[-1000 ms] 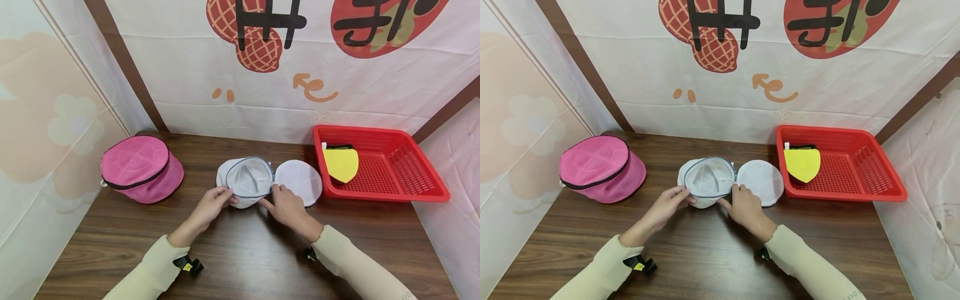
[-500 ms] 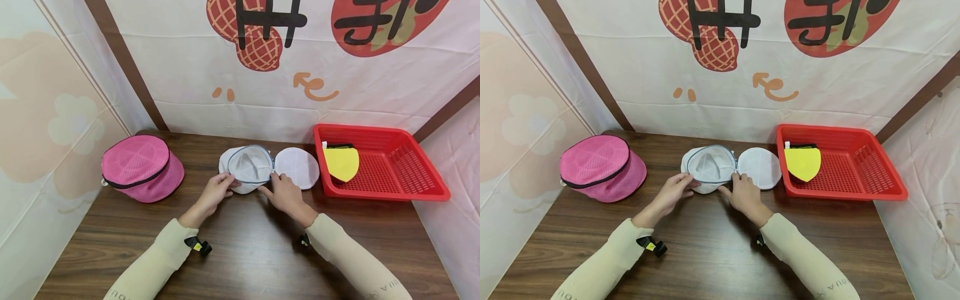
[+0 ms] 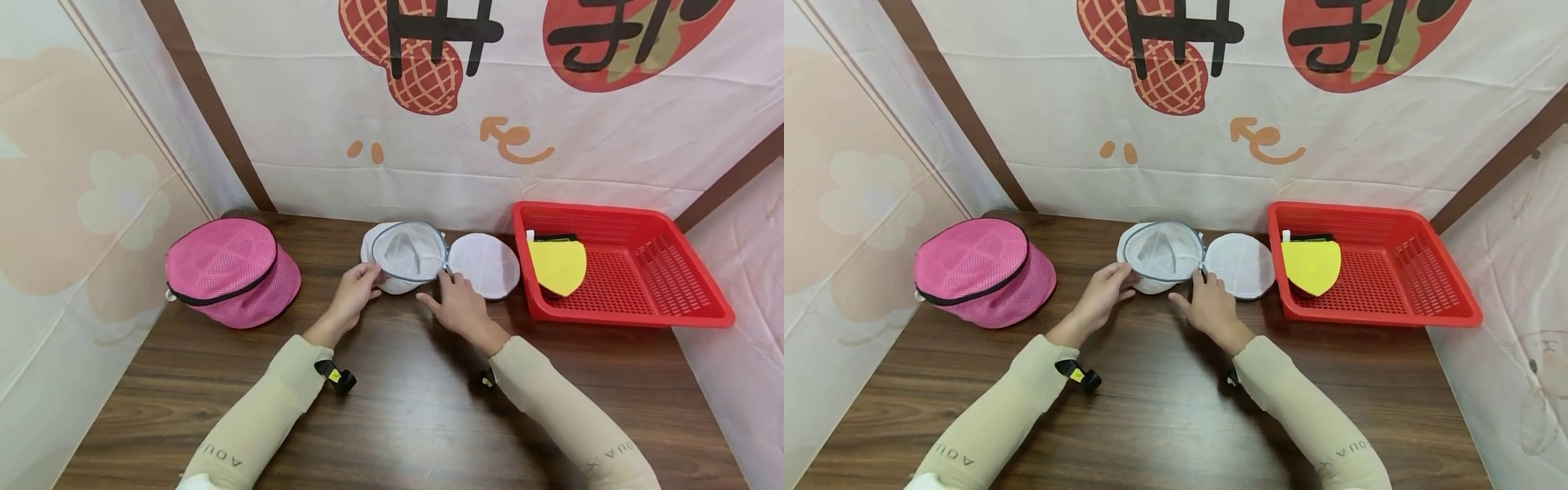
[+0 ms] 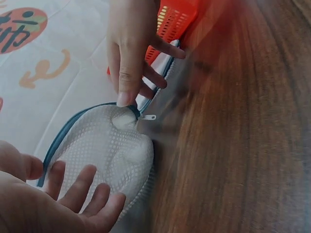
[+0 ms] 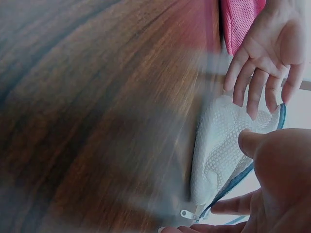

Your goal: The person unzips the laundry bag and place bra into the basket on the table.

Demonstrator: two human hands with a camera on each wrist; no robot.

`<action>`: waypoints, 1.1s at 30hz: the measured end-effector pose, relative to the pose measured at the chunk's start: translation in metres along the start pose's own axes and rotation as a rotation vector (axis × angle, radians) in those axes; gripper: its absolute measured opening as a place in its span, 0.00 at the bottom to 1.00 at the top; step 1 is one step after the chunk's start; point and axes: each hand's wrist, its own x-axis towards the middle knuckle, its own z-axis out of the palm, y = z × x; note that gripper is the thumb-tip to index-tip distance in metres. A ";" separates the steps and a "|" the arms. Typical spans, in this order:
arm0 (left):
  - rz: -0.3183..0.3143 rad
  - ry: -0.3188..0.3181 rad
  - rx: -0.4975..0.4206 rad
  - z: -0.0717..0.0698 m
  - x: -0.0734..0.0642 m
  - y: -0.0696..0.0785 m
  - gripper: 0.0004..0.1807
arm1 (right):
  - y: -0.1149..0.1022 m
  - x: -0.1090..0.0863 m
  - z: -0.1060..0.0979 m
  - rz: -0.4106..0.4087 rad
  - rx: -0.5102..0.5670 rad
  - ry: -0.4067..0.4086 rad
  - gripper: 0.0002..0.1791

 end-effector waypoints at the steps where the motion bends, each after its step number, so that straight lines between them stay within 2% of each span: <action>1: 0.002 0.000 0.002 0.001 0.001 0.001 0.18 | 0.000 0.001 0.000 0.002 -0.001 0.000 0.45; 8: 0.022 0.010 0.012 0.004 0.005 0.005 0.18 | -0.002 0.006 0.001 0.014 -0.013 -0.005 0.46; 14: 0.025 -0.016 0.022 0.003 0.004 0.006 0.20 | -0.003 0.009 0.000 0.033 -0.011 -0.037 0.47; 25: 0.035 -0.048 0.060 -0.007 -0.002 0.007 0.20 | -0.003 0.007 -0.003 0.033 -0.010 -0.037 0.46; 30: 0.055 -0.065 0.099 -0.016 -0.009 0.019 0.21 | -0.003 0.008 -0.004 0.034 -0.010 -0.042 0.46; 33: 0.081 -0.105 0.134 -0.024 -0.017 0.031 0.21 | -0.004 0.009 -0.005 0.035 -0.009 -0.049 0.46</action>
